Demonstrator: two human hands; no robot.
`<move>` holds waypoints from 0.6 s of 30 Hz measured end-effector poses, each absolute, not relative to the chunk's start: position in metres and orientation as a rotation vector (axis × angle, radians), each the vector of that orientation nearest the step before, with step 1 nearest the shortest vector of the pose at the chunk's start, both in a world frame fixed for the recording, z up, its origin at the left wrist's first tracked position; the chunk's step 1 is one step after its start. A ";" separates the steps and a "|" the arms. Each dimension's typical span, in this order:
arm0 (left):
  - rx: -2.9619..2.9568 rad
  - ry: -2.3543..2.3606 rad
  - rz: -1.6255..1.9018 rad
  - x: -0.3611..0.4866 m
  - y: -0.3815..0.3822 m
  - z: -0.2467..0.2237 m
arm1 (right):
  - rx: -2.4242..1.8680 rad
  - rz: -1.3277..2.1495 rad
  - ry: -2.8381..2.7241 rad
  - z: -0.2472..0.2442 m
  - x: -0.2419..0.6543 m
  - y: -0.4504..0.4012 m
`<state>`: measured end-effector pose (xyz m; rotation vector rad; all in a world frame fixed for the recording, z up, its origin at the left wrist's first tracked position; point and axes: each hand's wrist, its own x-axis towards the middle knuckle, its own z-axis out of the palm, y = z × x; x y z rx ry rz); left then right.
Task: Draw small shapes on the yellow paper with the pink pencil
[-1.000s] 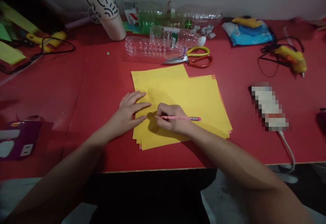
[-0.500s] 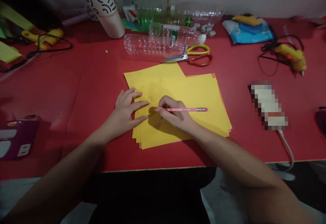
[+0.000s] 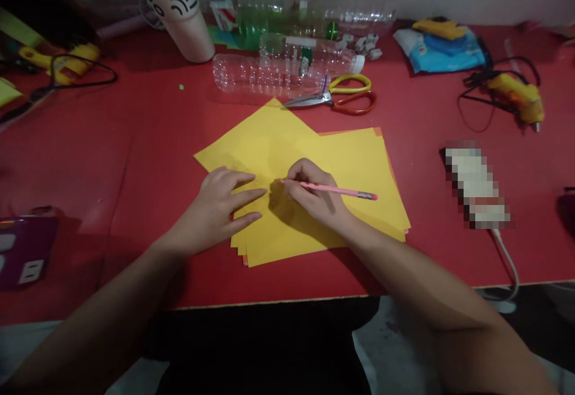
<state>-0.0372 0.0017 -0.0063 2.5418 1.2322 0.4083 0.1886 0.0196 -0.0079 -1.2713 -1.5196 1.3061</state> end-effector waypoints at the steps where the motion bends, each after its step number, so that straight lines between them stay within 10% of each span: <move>1: 2.538 1.246 0.408 -0.037 0.001 -0.005 | -1.271 1.308 -1.501 -0.008 0.188 0.021; 18: 2.540 1.223 0.312 -0.031 0.004 -0.010 | -1.212 1.254 -1.797 -0.002 0.190 0.017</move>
